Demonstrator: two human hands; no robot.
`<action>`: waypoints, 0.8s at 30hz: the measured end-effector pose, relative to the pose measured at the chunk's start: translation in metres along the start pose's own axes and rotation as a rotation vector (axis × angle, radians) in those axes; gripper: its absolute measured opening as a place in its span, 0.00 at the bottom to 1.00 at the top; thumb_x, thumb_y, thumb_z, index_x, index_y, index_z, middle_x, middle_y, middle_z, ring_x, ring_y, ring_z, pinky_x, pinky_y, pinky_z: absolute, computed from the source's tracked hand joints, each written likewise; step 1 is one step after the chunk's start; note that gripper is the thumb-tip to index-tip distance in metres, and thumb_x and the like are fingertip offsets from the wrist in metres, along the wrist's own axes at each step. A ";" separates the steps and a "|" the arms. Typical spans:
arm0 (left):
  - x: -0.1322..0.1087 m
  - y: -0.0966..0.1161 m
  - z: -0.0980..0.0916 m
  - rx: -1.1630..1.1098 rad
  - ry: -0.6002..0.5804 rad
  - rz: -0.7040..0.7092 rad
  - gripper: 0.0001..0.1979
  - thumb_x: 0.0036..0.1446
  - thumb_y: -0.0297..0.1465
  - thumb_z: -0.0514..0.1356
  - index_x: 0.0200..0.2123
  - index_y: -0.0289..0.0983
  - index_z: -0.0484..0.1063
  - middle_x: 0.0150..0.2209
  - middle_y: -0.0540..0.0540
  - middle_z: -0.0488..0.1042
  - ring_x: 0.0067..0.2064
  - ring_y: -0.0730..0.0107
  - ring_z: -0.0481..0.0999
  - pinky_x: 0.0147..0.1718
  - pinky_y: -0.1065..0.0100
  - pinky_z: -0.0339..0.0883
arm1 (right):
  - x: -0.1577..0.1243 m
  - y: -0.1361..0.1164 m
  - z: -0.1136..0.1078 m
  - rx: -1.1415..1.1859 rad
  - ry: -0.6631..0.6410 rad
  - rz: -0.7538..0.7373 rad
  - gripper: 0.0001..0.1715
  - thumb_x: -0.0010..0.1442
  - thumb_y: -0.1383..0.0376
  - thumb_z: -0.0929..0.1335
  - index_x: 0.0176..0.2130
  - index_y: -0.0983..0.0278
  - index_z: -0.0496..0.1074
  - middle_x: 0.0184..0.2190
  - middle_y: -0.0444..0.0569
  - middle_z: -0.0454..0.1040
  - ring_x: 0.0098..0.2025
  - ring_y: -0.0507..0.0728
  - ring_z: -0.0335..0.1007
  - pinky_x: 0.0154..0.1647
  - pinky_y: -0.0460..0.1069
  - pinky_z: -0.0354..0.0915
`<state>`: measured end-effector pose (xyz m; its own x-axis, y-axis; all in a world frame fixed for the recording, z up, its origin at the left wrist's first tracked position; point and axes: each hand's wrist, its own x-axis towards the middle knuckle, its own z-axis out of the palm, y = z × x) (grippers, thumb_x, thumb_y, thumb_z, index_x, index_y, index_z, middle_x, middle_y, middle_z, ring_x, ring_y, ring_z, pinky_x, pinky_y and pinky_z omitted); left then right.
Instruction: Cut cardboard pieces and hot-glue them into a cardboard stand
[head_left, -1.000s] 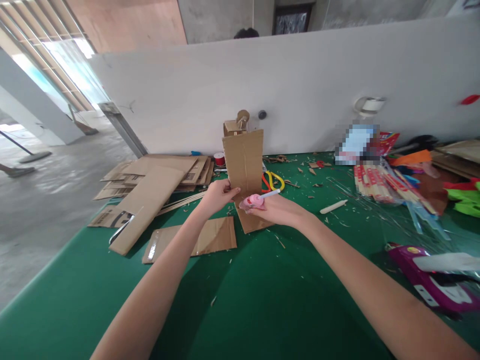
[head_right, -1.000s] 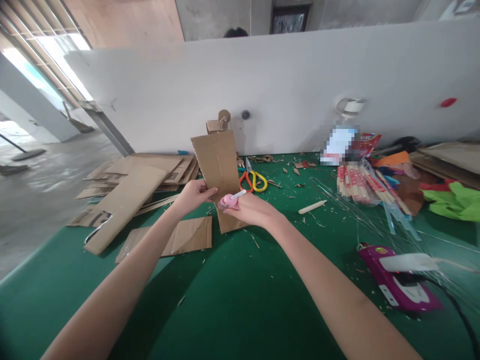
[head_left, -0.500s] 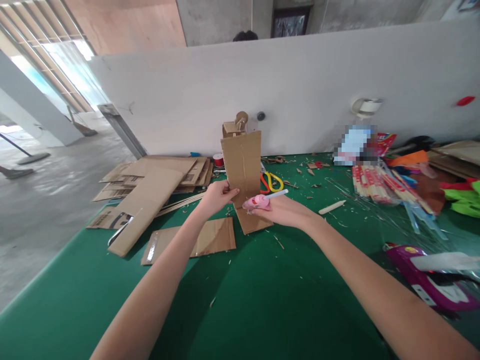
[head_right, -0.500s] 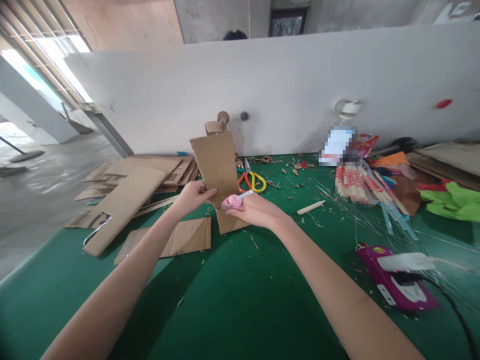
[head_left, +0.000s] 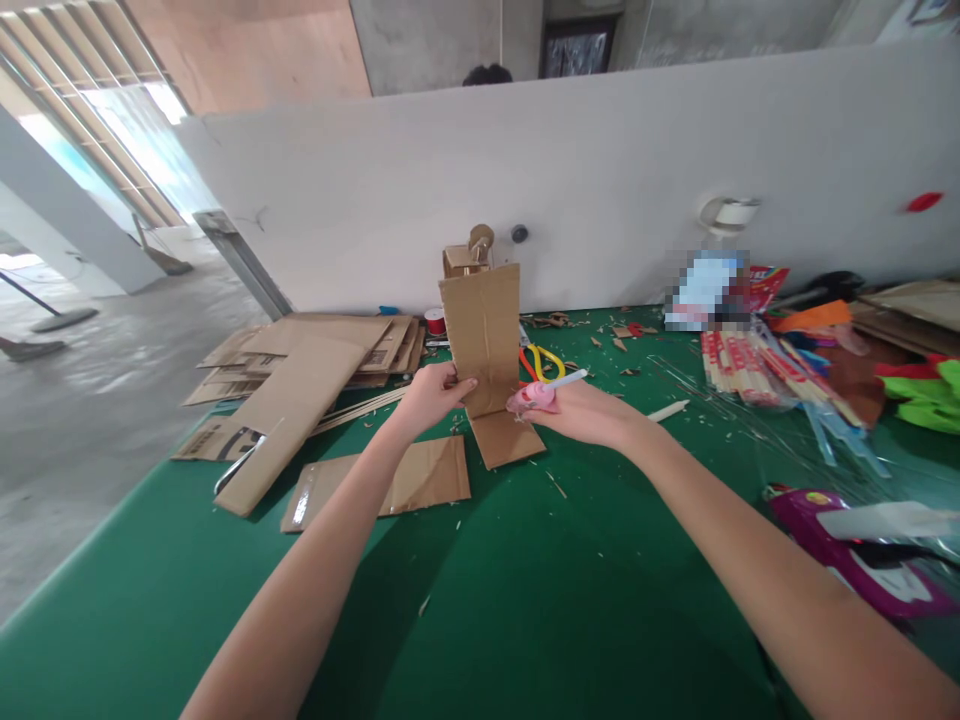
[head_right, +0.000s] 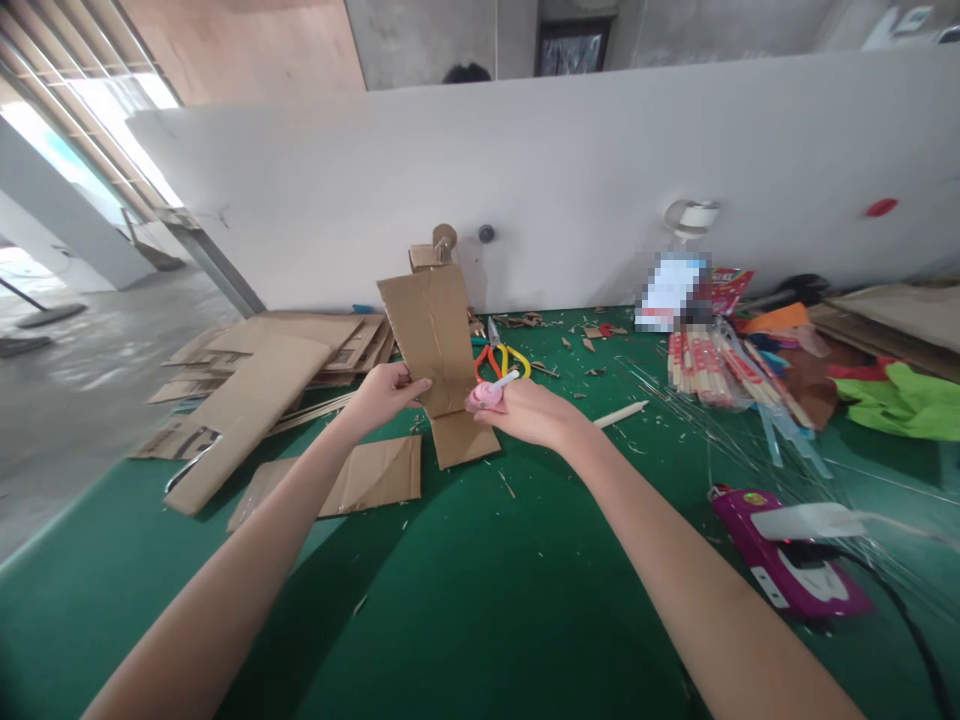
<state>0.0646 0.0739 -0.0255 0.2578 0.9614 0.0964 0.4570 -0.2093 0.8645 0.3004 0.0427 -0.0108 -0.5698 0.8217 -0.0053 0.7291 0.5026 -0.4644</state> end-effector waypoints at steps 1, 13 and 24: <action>0.000 0.000 0.000 -0.011 0.003 -0.004 0.11 0.53 0.35 0.59 0.36 0.34 0.73 0.35 0.44 0.78 0.39 0.61 0.78 0.32 0.63 0.76 | -0.003 0.003 -0.002 -0.009 0.006 0.017 0.11 0.62 0.61 0.61 0.41 0.57 0.71 0.38 0.46 0.74 0.38 0.56 0.68 0.40 0.49 0.60; 0.000 0.000 0.001 -0.039 0.038 -0.025 0.10 0.52 0.35 0.61 0.34 0.34 0.72 0.36 0.43 0.78 0.39 0.59 0.78 0.33 0.61 0.76 | -0.029 0.032 -0.004 0.057 0.131 0.155 0.19 0.63 0.53 0.61 0.52 0.49 0.71 0.51 0.42 0.73 0.51 0.60 0.70 0.50 0.54 0.65; -0.001 0.000 0.000 0.000 0.005 -0.011 0.13 0.53 0.35 0.59 0.38 0.33 0.73 0.37 0.42 0.78 0.40 0.59 0.78 0.33 0.61 0.76 | -0.016 0.010 0.003 0.083 0.078 0.063 0.15 0.62 0.58 0.63 0.47 0.54 0.74 0.47 0.44 0.75 0.46 0.58 0.71 0.48 0.52 0.66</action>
<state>0.0644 0.0734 -0.0256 0.2480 0.9647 0.0892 0.4596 -0.1982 0.8657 0.3162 0.0336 -0.0178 -0.4909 0.8707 0.0306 0.7265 0.4284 -0.5374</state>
